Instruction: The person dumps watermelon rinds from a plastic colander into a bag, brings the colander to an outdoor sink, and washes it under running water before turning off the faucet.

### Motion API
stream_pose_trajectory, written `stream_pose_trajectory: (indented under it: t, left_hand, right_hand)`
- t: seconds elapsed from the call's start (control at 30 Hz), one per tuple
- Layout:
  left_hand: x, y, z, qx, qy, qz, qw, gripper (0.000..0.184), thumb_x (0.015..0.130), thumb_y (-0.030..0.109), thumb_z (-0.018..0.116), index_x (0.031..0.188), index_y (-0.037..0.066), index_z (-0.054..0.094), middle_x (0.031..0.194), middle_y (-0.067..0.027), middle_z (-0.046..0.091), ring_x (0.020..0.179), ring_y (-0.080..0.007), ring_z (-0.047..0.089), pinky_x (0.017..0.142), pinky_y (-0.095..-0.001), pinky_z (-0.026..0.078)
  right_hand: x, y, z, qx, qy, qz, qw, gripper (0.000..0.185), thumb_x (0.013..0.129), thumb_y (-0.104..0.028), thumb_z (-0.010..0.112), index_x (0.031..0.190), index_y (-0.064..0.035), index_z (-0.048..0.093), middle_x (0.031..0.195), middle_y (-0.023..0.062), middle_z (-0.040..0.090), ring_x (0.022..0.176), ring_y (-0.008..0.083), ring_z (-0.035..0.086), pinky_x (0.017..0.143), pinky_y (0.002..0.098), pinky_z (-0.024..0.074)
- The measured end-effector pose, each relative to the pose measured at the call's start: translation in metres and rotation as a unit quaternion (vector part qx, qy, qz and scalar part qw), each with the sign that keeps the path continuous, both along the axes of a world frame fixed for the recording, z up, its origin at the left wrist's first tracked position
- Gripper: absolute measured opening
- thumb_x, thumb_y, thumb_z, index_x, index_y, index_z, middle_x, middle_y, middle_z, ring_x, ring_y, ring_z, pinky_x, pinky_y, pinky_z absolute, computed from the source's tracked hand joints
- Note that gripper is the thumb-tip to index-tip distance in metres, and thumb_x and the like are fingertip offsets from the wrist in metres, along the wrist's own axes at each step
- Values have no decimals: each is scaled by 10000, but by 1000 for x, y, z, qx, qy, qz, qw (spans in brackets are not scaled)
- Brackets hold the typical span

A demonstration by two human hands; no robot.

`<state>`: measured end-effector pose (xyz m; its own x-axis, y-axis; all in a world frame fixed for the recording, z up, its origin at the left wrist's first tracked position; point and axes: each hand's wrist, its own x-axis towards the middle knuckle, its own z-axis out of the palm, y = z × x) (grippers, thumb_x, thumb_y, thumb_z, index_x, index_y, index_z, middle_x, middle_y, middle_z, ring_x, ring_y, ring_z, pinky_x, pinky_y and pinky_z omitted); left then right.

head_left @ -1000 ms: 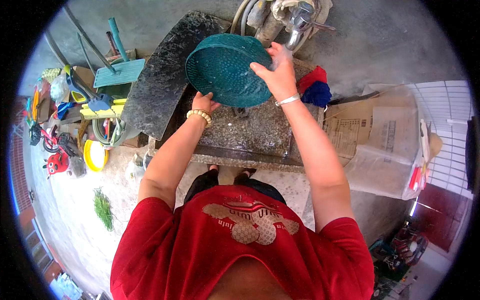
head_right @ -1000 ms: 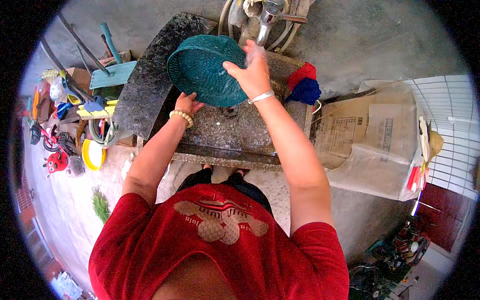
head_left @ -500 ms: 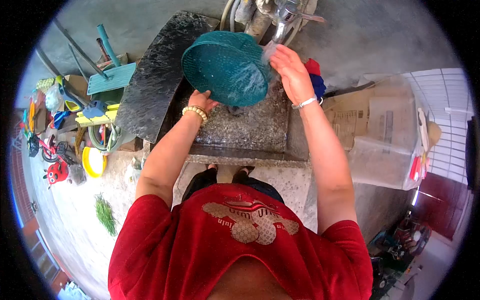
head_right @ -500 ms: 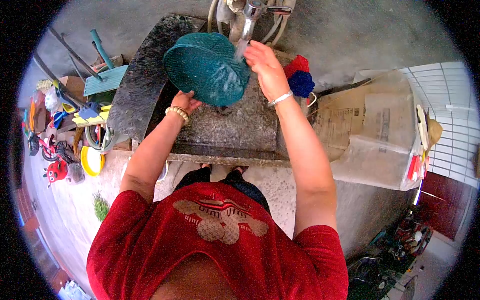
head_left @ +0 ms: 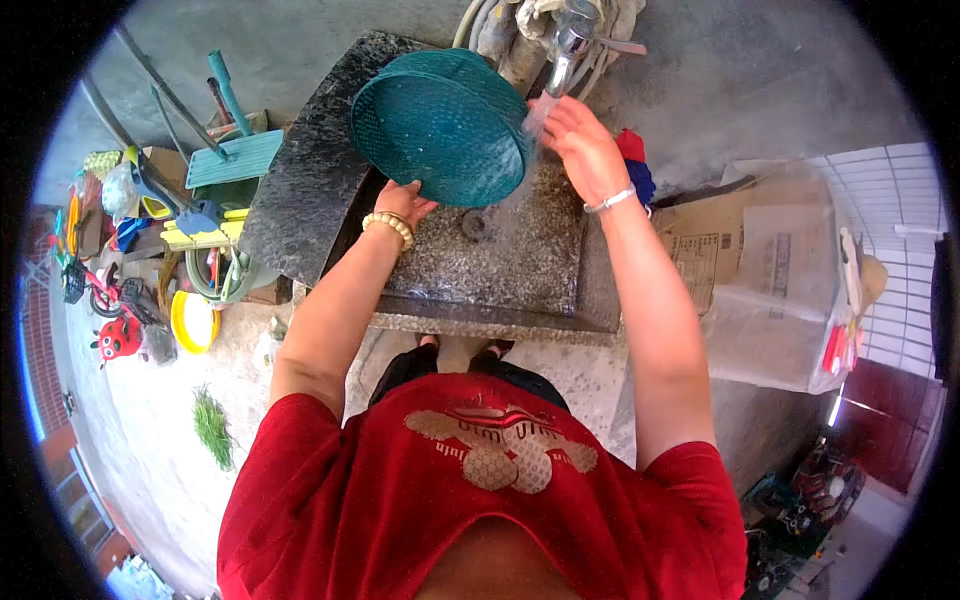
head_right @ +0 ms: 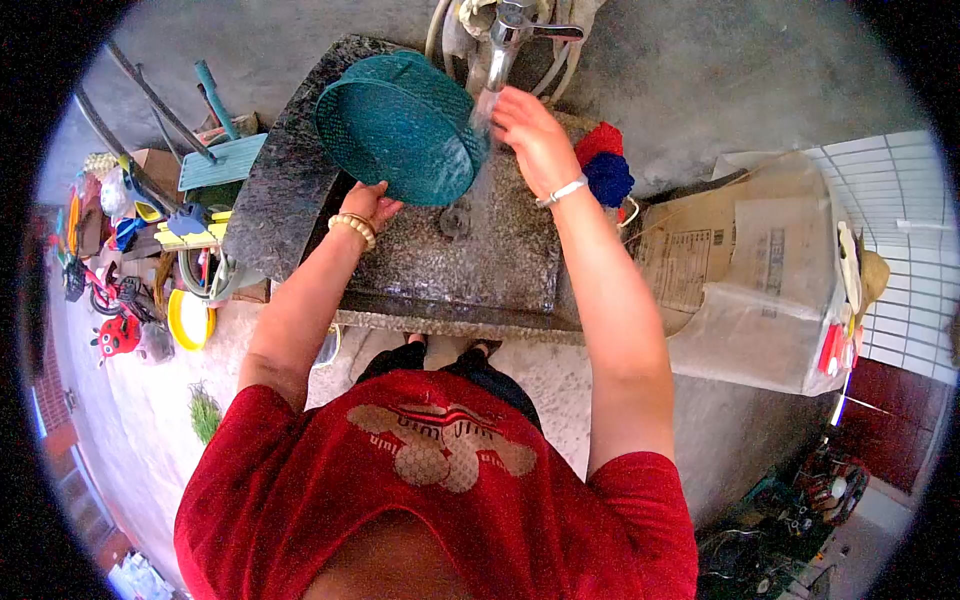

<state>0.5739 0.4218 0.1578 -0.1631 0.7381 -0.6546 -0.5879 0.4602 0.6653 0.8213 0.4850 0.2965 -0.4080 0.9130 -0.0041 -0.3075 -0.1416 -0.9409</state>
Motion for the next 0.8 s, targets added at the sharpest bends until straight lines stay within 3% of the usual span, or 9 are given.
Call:
stream_pose_trajectory:
  t: [0.03, 0.07, 0.23, 0.37, 0.43, 0.5, 0.57, 0.63, 0.8]
  left_hand:
    - [3, 0, 1, 16, -1, -19, 1000, 394, 906, 10, 386, 1283, 103, 319, 1239, -159, 450, 988, -353, 561, 715, -396, 527]
    - [7, 0, 1, 17, 30, 11, 999, 330, 908, 28, 408, 1230, 95, 384, 1098, -144, 540, 812, -277, 617, 644, -368, 530]
    - [11, 0, 4, 34, 180, 5, 983, 146, 890, 71, 485, 1035, 57, 496, 899, -50, 581, 619, -149, 531, 508, -284, 489]
    - [11, 14, -27, 114, 446, -34, 887, 288, 887, 81, 486, 1172, 47, 496, 904, -163, 622, 642, -267, 603, 578, -368, 476]
    - [27, 12, 19, 223, 573, -58, 786, 289, 862, 64, 499, 1148, 93, 526, 943, -199, 618, 754, -353, 610, 628, -411, 472]
    - [43, 10, 62, 187, 557, -118, 800, 299, 828, 48, 507, 1113, 129, 549, 951, -177, 615, 861, -369, 577, 698, -428, 469]
    - [54, 14, 69, 309, 603, -93, 729, 316, 790, 32, 520, 1090, 119, 561, 1003, -155, 607, 899, -350, 572, 761, -417, 463]
    - [68, 17, 91, 371, 623, -95, 682, 330, 758, 22, 526, 1076, 99, 565, 1043, -140, 596, 931, -337, 563, 819, -409, 447]
    - [95, 16, 110, 443, 552, -88, 701, 456, 702, 41, 655, 1135, 48, 514, 1135, -156, 541, 1049, -330, 511, 895, -380, 414]
  right_hand:
    - [5, -4, -3, 1, 0, 0, 1000, 572, 730, 10, 456, 1295, -13, 370, 1287, 152, 447, 1197, 265, 421, 1001, 366, 316]
    - [10, -10, -6, 7, -41, -4, 999, 588, 732, -3, 471, 1309, -28, 362, 1308, 151, 422, 1209, 260, 401, 1003, 368, 312]
    - [39, -42, -31, 24, -139, -8, 990, 704, 709, -25, 536, 1363, -73, 281, 1358, 140, 355, 1253, 271, 340, 1024, 391, 274]
    - [62, -72, -63, 13, -180, -43, 983, 760, 718, -9, 583, 1382, -66, 216, 1329, 143, 359, 1229, 258, 353, 1006, 373, 293]
    - [71, -87, -78, -18, -203, -70, 977, 796, 716, -12, 612, 1387, -71, 189, 1319, 151, 358, 1216, 265, 363, 978, 366, 335]
    - [79, -97, -94, 3, -220, -151, 964, 807, 719, -30, 633, 1387, -70, 183, 1318, 154, 358, 1196, 263, 379, 944, 366, 374]
    - [79, -110, -91, -7, -308, -197, 931, 801, 727, -28, 629, 1388, -69, 179, 1308, 160, 365, 1160, 258, 410, 916, 360, 399]
    - [82, -117, -106, -36, -269, -214, 938, 787, 740, -19, 621, 1388, -68, 177, 1298, 164, 370, 1069, 247, 484, 849, 330, 440]
    - [73, -121, -124, -127, -98, -279, 947, 616, 774, 71, 418, 1333, -63, 197, 1184, 140, 441, 920, 241, 554, 698, 380, 563]
